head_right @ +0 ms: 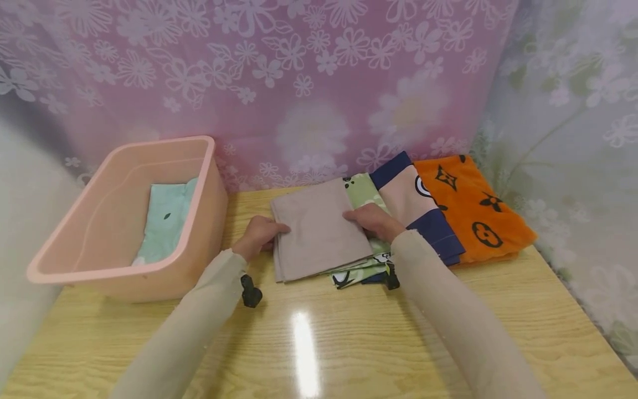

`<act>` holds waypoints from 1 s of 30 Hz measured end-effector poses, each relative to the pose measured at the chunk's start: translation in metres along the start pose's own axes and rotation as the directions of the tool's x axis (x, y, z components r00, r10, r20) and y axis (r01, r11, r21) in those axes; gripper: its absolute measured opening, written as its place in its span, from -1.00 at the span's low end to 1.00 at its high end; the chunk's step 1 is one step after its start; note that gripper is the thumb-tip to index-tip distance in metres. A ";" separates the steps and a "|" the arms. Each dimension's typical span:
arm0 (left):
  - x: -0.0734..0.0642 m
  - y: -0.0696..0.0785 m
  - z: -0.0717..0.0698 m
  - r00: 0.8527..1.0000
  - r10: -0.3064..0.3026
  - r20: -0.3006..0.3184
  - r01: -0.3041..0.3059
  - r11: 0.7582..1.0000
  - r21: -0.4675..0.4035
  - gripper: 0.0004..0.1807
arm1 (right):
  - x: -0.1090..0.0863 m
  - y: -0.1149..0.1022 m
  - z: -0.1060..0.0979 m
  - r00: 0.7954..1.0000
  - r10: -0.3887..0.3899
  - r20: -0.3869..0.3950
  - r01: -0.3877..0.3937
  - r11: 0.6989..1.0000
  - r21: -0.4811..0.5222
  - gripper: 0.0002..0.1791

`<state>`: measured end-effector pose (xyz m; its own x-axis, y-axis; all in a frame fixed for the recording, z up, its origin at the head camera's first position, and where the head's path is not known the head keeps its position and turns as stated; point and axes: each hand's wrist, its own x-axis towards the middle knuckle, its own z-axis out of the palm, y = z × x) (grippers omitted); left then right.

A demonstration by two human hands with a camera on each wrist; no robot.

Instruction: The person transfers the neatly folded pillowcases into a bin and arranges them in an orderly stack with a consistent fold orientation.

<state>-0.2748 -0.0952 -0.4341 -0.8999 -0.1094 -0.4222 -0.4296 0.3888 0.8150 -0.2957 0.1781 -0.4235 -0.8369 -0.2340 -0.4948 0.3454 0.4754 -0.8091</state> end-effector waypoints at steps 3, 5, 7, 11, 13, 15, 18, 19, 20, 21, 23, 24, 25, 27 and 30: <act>-0.001 -0.003 -0.001 1.000 -0.005 0.007 0.005 0.997 -0.081 -0.70 | -0.001 0.001 0.001 1.000 -0.018 -0.014 0.018 1.000 -0.006 -0.47; -0.001 -0.004 -0.003 1.000 -0.004 0.018 0.006 0.992 -0.127 -0.77 | -0.001 0.002 0.002 0.999 -0.034 -0.023 0.034 0.999 0.001 -0.47; -0.002 -0.006 -0.004 1.000 0.001 0.025 0.003 0.990 -0.138 -0.77 | -0.002 0.002 0.003 0.998 -0.060 -0.033 0.060 0.998 -0.007 -0.47; -0.004 -0.006 -0.003 0.999 0.032 0.033 -0.027 0.991 -0.133 -0.66 | -0.003 0.003 0.003 0.992 -0.091 -0.082 0.090 0.996 -0.013 -0.55; -0.005 -0.006 -0.003 0.998 0.049 0.029 -0.045 0.991 -0.124 -0.63 | -0.004 0.004 0.002 0.989 -0.102 -0.107 0.101 0.995 -0.012 -0.59; -0.006 -0.004 -0.002 0.997 0.068 0.022 -0.064 0.990 -0.127 -0.67 | -0.005 0.005 0.001 0.987 -0.111 -0.114 0.111 0.994 -0.008 -0.61; -0.010 -0.001 -0.003 0.996 0.092 0.004 -0.091 0.988 -0.122 -0.75 | -0.009 0.001 -0.001 0.987 -0.133 -0.090 0.134 0.991 0.007 -0.61; -0.012 0.001 -0.003 0.995 0.100 -0.002 -0.100 0.987 -0.123 -0.78 | -0.010 0.000 -0.002 0.987 -0.140 -0.080 0.141 0.990 0.007 -0.61; -0.014 0.003 -0.003 0.994 0.111 -0.005 -0.111 0.986 -0.125 -0.78 | -0.012 -0.002 -0.003 0.986 -0.149 -0.069 0.149 0.989 0.001 -0.60; -0.016 0.005 -0.003 0.993 0.120 -0.008 -0.120 0.985 -0.126 -0.80 | -0.014 -0.003 -0.005 0.986 -0.157 -0.057 0.157 0.988 0.002 -0.59; -0.020 0.009 -0.004 0.991 0.136 -0.008 -0.135 0.982 -0.132 -0.80 | -0.019 -0.007 -0.008 0.984 -0.174 -0.043 0.174 0.985 -0.005 -0.57; -0.021 0.011 -0.004 0.989 0.145 -0.002 -0.144 0.980 -0.138 -0.79 | -0.022 -0.009 -0.010 0.982 -0.183 -0.037 0.183 0.983 -0.016 -0.57; -0.023 0.013 -0.004 0.989 0.151 0.004 -0.149 0.977 -0.150 -0.79 | -0.025 -0.011 -0.012 0.981 -0.192 -0.038 0.191 0.981 -0.029 -0.57; -0.027 0.018 -0.005 0.987 0.160 0.020 -0.154 0.973 -0.172 -0.77 | -0.031 -0.015 -0.015 0.979 -0.203 -0.032 0.203 0.979 -0.026 -0.58; -0.034 0.025 -0.007 0.985 0.168 0.037 -0.156 0.965 -0.209 -0.74 | -0.040 -0.021 -0.019 0.979 -0.204 -0.024 0.205 0.979 0.001 -0.57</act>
<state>-0.2556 -0.0877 -0.3966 -0.9558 -0.0090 -0.2938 -0.2896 0.2015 0.9357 -0.2774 0.1932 -0.3806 -0.8997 -0.3060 -0.3112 0.1675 0.4164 -0.8936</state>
